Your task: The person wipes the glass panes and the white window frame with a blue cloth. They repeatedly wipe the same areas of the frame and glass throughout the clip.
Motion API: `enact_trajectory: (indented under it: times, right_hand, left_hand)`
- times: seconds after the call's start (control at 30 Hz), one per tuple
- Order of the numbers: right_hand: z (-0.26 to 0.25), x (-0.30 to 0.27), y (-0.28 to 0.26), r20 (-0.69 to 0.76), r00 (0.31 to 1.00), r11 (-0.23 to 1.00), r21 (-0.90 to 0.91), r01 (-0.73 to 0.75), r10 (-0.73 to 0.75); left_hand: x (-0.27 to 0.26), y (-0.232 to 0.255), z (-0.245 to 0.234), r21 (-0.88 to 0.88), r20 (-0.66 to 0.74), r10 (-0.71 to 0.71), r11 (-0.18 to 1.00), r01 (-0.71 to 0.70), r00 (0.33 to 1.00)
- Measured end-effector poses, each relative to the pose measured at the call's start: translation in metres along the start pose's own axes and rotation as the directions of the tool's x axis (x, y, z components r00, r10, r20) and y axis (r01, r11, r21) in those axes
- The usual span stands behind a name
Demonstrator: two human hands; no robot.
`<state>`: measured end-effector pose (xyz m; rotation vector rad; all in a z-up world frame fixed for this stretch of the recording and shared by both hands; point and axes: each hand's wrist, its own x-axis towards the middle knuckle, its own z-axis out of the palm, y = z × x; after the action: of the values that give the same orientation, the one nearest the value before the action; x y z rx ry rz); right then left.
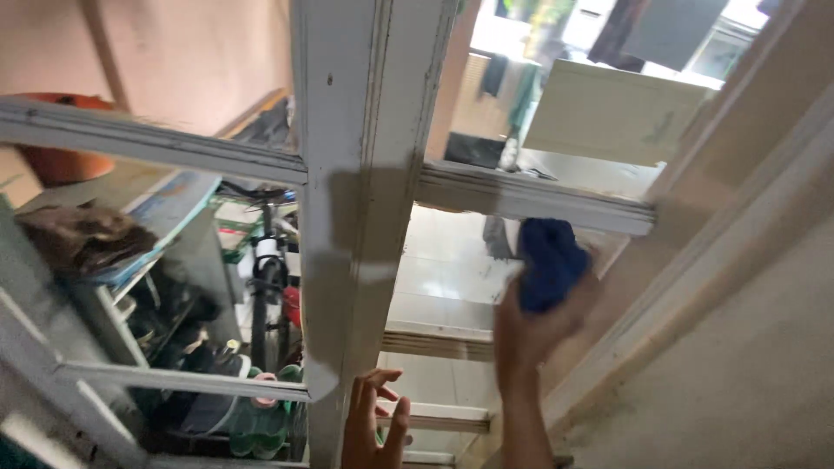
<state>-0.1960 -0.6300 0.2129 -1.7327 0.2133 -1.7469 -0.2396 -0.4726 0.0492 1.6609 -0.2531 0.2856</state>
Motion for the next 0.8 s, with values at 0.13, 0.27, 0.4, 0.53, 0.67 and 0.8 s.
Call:
enact_trajectory:
  times: [0.13,0.27,0.4,0.53,0.67,0.8]
  right_hand:
    - [0.031,-0.008,0.03,0.015,0.976,0.948,-0.236,0.214,-0.216]
    - [0.029,-0.021,0.066,0.095,0.924,0.913,-0.146,0.382,-0.371]
    - [0.013,-0.078,0.123,0.504,0.706,0.756,-0.146,0.638,-0.498]
    - [-0.029,-0.079,0.115,0.627,0.553,0.678,-0.053,0.733,-0.549]
    - [-0.058,-0.095,0.165,0.721,0.514,0.684,-0.076,0.726,-0.466]
    - [-0.079,-0.086,0.177,0.477,0.728,0.701,-0.278,0.656,-0.492]
  left_hand:
    - [0.007,0.006,0.001,0.031,-0.066,0.007,0.999,-0.005,0.998]
    - [0.01,0.013,0.009,0.043,-0.12,0.126,0.992,-0.121,0.985]
    - [0.016,0.024,0.026,0.024,-0.134,0.093,0.996,-0.09,0.987]
    - [0.01,0.032,0.041,-0.029,-0.113,0.021,0.999,-0.025,0.993]
    - [0.007,0.031,0.046,-0.076,-0.062,0.016,0.997,-0.02,0.998]
    - [0.01,0.005,0.047,-0.051,-0.086,-0.034,0.998,0.03,0.996]
